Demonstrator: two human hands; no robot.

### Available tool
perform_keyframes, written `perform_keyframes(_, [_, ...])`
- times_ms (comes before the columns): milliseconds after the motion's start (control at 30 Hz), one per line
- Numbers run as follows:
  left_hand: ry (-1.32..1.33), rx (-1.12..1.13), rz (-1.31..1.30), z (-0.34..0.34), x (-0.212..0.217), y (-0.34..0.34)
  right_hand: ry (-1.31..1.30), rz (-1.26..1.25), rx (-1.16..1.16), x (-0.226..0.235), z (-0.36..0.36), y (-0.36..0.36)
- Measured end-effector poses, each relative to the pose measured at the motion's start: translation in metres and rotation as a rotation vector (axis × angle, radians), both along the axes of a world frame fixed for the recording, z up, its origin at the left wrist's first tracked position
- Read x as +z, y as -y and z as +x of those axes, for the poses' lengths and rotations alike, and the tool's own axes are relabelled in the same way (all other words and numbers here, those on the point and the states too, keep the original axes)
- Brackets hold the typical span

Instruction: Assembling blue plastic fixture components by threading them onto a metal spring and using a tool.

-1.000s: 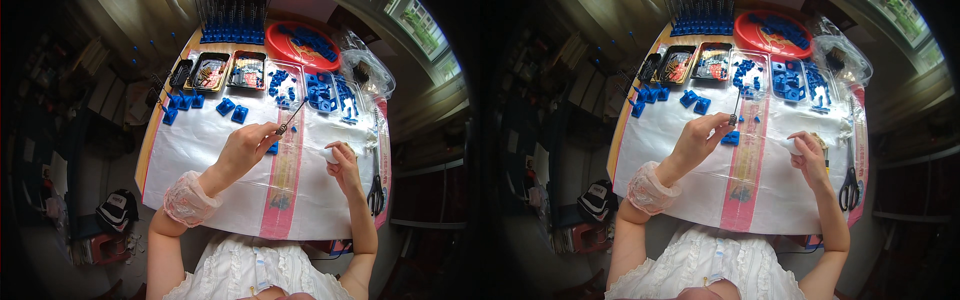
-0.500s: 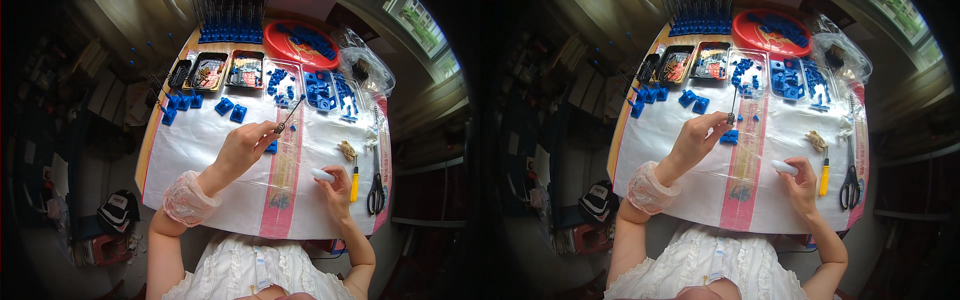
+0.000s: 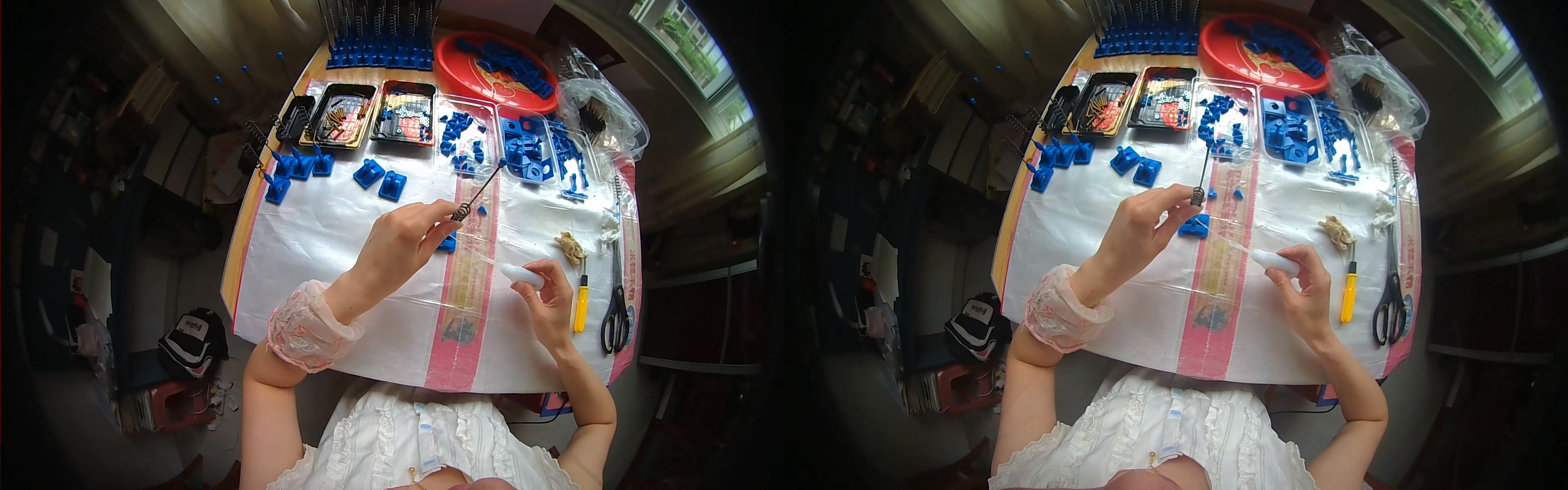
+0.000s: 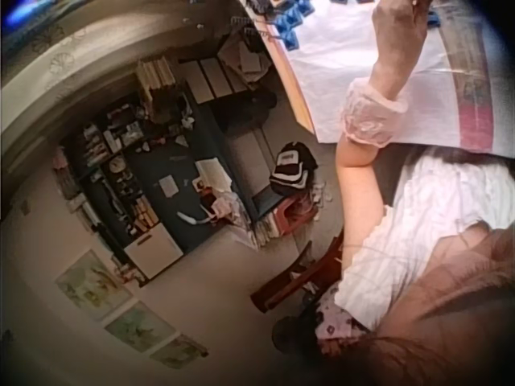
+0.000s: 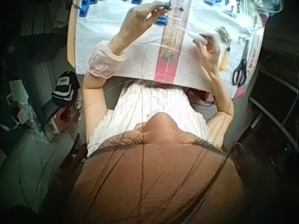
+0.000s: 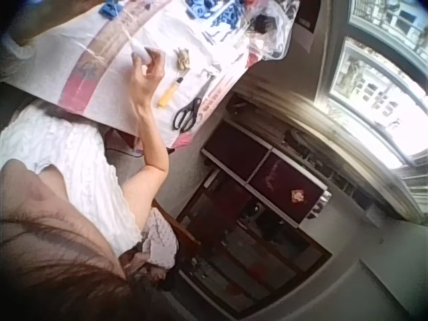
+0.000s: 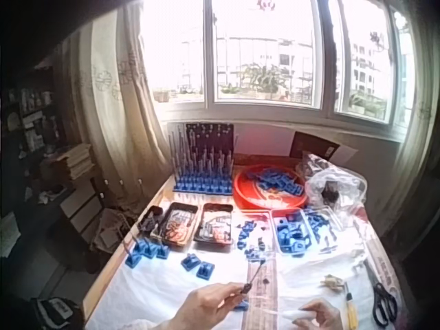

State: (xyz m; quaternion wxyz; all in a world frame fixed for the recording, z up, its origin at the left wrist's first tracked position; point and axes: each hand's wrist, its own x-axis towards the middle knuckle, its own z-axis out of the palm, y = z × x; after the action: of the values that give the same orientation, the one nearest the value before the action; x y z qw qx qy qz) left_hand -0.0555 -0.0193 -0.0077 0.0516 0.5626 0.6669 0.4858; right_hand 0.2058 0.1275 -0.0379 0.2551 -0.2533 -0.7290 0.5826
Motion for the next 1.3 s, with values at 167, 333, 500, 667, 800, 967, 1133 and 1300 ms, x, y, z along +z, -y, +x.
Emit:
perform_keyframes(167, [0.010, -0.003, -0.031, 0.000, 0.000, 0.000, 0.023, 0.011, 0.010, 0.004, -0.004, 0.000])
perform_keyframes(333, [-0.003, -0.002, -0.020, 0.000, 0.002, 0.000, 0.028, 0.012, 0.008, 0.002, -0.006, -0.001])
perform_keyframes(500, [-0.001, 0.000, -0.015, 0.000, 0.001, 0.000, 0.021, 0.001, 0.000, 0.001, -0.005, -0.001])
perform_keyframes(667, [0.005, -0.008, -0.012, 0.000, 0.002, 0.000, 0.018, 0.000, 0.009, 0.002, -0.006, 0.000])
perform_keyframes(800, [-0.002, -0.003, 0.011, 0.000, 0.001, 0.000, 0.026, 0.004, 0.007, 0.006, -0.006, 0.000])
perform_keyframes(967, [-0.003, 0.001, -0.024, -0.001, 0.002, 0.000, 0.064, 0.031, 0.005, 0.006, -0.007, -0.002])
perform_keyframes(1133, [-0.002, 0.001, 0.004, 0.000, 0.000, 0.000, 0.038, 0.015, -0.005, 0.007, -0.004, -0.001])
perform_keyframes(1300, [-0.020, 0.005, -0.029, -0.001, 0.000, 0.001, 0.046, 0.025, -0.002, 0.010, -0.005, -0.001])
